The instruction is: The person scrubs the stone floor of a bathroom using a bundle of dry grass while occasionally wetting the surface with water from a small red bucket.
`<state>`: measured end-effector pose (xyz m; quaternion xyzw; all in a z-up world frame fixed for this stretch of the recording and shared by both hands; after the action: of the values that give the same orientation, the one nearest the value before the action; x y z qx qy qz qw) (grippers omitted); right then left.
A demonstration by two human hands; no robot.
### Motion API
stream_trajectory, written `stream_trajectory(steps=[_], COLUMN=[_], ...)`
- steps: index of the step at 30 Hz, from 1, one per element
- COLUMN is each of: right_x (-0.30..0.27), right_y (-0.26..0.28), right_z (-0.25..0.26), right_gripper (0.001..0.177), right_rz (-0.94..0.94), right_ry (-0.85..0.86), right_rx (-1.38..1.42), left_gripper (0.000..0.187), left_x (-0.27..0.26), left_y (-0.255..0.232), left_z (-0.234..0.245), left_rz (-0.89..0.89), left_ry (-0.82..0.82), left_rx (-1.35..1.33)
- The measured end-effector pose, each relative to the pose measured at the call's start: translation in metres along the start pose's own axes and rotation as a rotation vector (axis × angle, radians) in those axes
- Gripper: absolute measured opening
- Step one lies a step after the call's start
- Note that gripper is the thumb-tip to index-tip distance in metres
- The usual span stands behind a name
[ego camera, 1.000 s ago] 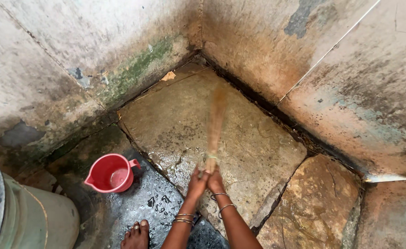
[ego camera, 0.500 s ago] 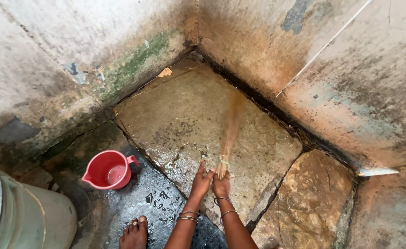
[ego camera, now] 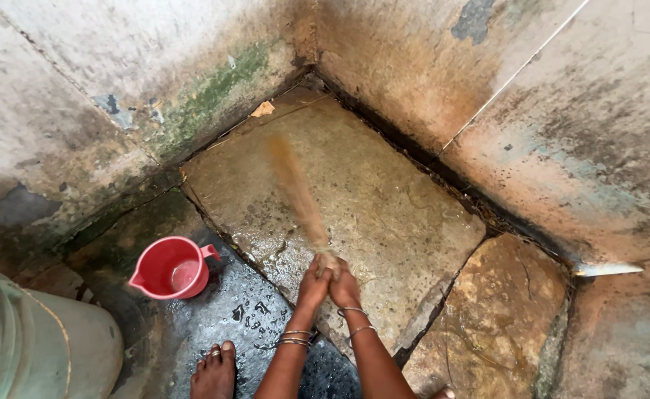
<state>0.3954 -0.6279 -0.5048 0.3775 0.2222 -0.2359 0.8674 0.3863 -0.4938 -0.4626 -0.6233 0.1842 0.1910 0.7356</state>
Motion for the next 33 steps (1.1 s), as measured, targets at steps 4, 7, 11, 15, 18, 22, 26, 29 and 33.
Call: stream_trajectory(steps=[4,7,11,15,18,22,26,29,33], right_x=[0.000,0.011,0.018,0.002,0.007,0.008,0.018,0.009,-0.020], right_y=[-0.030,-0.035,0.005,0.035,-0.001,-0.037,-0.023,0.002,0.027], right_z=[0.013,-0.003,-0.048,-0.050,-0.038,-0.016,-0.036,-0.042,-0.039], right_gripper=[0.062,0.062,0.054,0.075,0.054,0.058,0.051,0.045,0.053], right_rz=[-0.093,-0.120,0.081,0.567,0.148,-0.096,-0.045,0.163,0.181], right_ry=[-0.121,-0.084,0.254,0.166,0.123,0.013,0.119,0.209,0.224], right_rx=[0.231,0.380,0.329,-0.006,-0.095,0.214,1.078,0.811,-0.109], left_gripper=[0.076,0.077,0.075,0.082,0.077,0.072,0.073,0.074,0.077], left_x=[0.011,0.014,0.005,-0.001,0.007,0.006,0.008,0.009,-0.008], left_y=[0.014,0.019,0.005,0.008,0.008,0.013,0.017,0.019,0.012], left_z=[-0.026,-0.022,-0.001,0.020,0.010,-0.034,-0.037,-0.012,0.012], left_rz=[-0.039,-0.039,-0.085,0.009,-0.080,-0.132,-0.111,-0.104,0.078], left_ry=[-0.001,0.002,-0.082,-0.179,-0.109,0.031,0.003,-0.086,-0.129], left_rx=[-0.047,-0.023,0.063,0.058,0.077,0.189,0.232,0.175,0.117])
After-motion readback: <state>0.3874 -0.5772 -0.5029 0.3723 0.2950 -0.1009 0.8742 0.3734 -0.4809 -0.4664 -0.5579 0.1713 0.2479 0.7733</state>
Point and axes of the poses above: each hand's wrist, its own x-axis towards the middle knuckle, its own z-axis out of the back of the hand, y = z × x, the point moved 8 cm from there along x, towards the middle knuckle, and after that the axes turned 4 degrees about -z, right-handed, at the moved point
